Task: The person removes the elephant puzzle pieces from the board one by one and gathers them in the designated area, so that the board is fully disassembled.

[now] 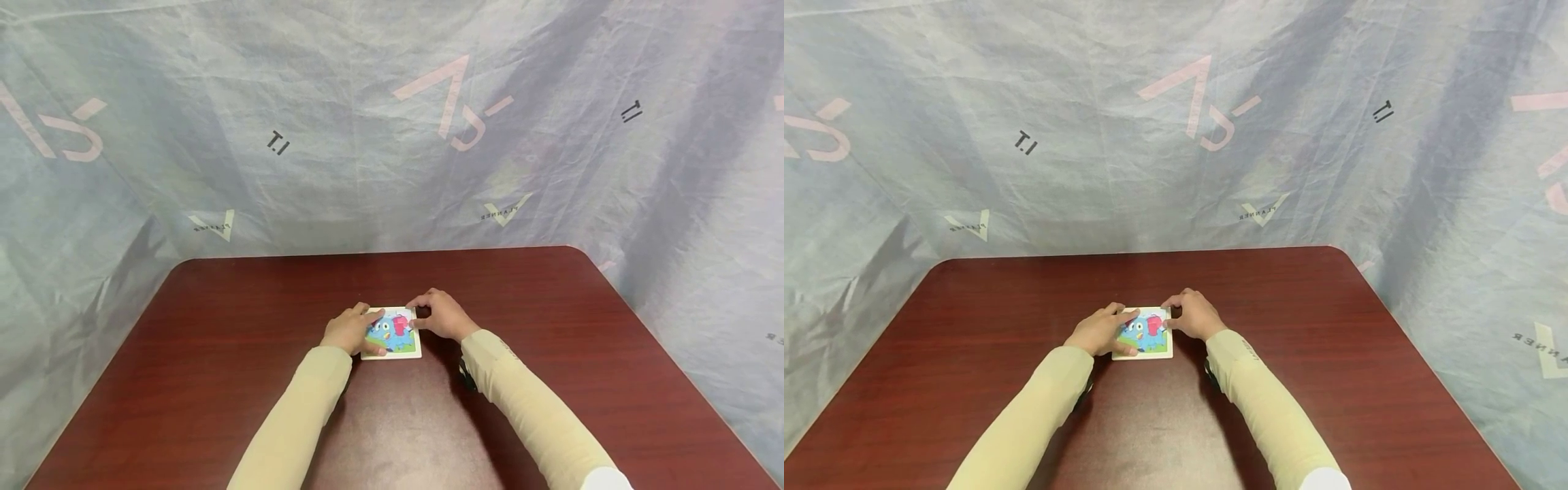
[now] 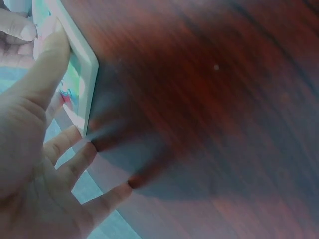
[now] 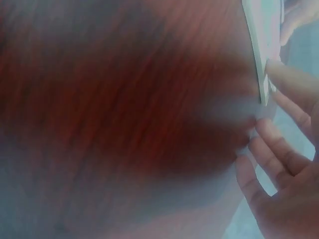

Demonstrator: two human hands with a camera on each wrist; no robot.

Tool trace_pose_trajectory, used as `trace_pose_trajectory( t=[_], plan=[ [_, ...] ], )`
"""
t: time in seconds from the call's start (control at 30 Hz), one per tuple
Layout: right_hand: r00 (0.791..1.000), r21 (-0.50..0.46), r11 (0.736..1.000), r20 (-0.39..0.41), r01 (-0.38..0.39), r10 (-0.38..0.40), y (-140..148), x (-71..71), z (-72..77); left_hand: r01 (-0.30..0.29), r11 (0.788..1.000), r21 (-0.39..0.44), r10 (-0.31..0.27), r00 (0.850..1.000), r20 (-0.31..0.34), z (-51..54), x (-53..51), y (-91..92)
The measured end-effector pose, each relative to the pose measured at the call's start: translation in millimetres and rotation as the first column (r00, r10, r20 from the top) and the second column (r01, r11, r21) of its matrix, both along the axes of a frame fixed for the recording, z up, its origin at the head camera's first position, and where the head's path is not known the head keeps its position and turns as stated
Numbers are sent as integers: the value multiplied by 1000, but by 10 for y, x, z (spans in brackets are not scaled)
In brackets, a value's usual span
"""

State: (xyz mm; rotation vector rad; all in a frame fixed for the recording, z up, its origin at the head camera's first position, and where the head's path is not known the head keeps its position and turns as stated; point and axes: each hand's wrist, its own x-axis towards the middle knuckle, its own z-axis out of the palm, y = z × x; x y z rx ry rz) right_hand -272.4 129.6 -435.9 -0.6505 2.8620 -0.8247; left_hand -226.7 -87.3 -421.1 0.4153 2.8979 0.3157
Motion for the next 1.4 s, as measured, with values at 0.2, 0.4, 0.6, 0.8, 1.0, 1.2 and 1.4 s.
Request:
trace_pose_trajectory(
  t=[0.2,0.4,0.6,0.8,1.0,1.2,1.4],
  plan=[
    [1000,117,993,-6,-9,9,-7,-22,47,-2,1000,-8,2,1000,1,7,8,4],
    [999,130,991,-40,-12,17,-20,-37,78,0,1000,-12,0,1000,16,19,7,5],
    [998,137,990,-55,-11,19,-13,-43,68,8,1000,-19,-8,1000,16,46,27,-5],
    [998,141,990,-68,3,7,-18,-45,64,11,1000,-13,-11,1000,8,47,26,-5],
    [997,144,989,-79,22,-10,1,-40,62,10,1000,-10,-10,1000,3,33,17,3],
    [995,124,992,-94,23,-12,66,-47,83,10,1000,-19,-10,1000,1,17,8,8],
    [996,121,993,-86,7,4,154,-69,123,9,1000,-23,-9,1000,-10,5,6,5]
  ],
)
